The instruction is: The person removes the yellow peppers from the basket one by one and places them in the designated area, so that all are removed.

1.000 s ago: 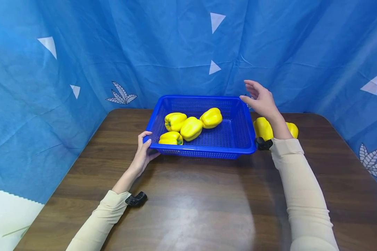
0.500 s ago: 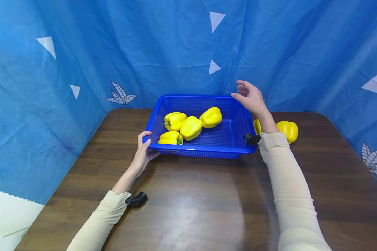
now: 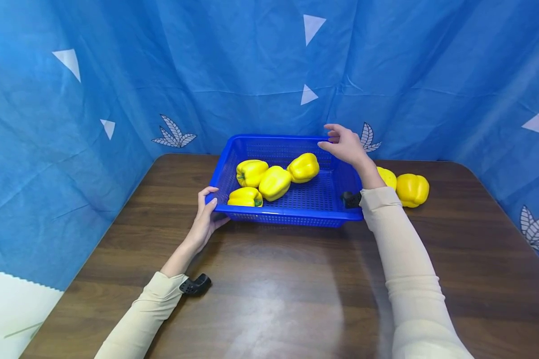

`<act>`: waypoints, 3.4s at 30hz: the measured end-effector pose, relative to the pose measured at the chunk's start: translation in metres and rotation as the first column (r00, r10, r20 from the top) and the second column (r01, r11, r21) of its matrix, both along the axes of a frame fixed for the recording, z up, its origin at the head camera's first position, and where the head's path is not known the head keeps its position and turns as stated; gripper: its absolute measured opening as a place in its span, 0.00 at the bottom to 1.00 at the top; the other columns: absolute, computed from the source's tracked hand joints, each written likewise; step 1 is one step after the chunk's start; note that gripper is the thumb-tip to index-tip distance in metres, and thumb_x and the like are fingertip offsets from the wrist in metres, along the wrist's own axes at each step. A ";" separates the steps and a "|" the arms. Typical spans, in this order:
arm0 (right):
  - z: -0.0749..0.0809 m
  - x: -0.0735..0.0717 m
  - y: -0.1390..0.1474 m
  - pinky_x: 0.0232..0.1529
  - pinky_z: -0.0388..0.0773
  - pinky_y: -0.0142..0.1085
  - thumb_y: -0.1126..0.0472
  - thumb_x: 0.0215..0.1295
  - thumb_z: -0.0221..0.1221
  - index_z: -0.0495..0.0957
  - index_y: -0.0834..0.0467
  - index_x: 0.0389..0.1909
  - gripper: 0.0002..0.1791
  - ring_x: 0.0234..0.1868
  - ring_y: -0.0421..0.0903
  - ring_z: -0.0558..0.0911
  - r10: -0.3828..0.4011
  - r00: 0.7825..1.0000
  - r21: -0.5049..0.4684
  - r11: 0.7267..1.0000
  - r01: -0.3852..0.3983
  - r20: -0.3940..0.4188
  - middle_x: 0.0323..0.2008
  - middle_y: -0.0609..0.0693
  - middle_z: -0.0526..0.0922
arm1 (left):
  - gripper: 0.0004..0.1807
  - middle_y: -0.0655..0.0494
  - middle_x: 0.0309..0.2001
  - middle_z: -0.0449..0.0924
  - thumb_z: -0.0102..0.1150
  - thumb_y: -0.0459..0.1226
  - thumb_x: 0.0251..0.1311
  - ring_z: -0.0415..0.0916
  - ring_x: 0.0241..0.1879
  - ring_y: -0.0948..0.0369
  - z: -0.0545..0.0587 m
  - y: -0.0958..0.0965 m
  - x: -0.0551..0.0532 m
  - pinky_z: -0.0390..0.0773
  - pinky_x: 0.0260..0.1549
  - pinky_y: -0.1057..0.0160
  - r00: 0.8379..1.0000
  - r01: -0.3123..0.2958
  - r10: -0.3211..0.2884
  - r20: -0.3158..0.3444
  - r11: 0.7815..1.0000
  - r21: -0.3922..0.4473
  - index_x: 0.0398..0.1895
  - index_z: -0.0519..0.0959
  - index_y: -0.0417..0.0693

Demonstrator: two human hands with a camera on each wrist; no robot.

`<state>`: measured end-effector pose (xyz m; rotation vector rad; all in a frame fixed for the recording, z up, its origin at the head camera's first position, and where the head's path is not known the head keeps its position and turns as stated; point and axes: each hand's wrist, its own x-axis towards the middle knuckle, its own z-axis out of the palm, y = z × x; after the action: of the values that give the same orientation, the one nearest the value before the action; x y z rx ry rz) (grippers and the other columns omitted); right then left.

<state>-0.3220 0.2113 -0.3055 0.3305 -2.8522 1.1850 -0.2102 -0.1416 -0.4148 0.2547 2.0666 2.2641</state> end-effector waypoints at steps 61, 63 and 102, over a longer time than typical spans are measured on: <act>-0.021 -0.015 -0.043 0.63 0.60 0.60 0.52 0.58 0.60 0.54 0.50 0.71 0.41 0.65 0.63 0.58 0.093 0.936 0.424 0.873 -0.241 0.339 0.69 0.65 0.55 | 0.18 0.46 0.70 0.38 0.33 0.43 0.70 0.51 0.67 0.42 0.001 0.002 -0.001 0.62 0.59 0.33 1.000 -0.010 0.009 -0.018 1.000 -0.010 0.60 0.50 0.55; -0.021 -0.014 -0.042 0.61 0.62 0.58 0.52 0.58 0.60 0.56 0.51 0.70 0.39 0.62 0.62 0.60 0.099 0.935 0.424 0.872 -0.247 0.341 0.67 0.66 0.58 | 0.18 0.47 0.70 0.38 0.33 0.43 0.70 0.50 0.68 0.42 0.000 0.002 -0.002 0.62 0.59 0.33 1.000 -0.008 0.007 -0.021 1.000 -0.009 0.60 0.50 0.55; -0.007 0.002 -0.022 0.52 0.66 0.51 0.57 0.54 0.64 0.62 0.54 0.68 0.39 0.54 0.59 0.62 0.144 0.984 0.370 0.913 -0.172 0.101 0.58 0.65 0.68 | 0.19 0.46 0.70 0.38 0.33 0.43 0.70 0.51 0.67 0.41 0.001 0.003 -0.001 0.62 0.59 0.33 1.000 -0.013 0.013 -0.014 1.000 -0.015 0.61 0.49 0.53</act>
<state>-0.3198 0.1892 -0.3122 0.5515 -3.1602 0.6618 -0.2108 -0.1383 -0.4138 0.2576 2.0971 2.2597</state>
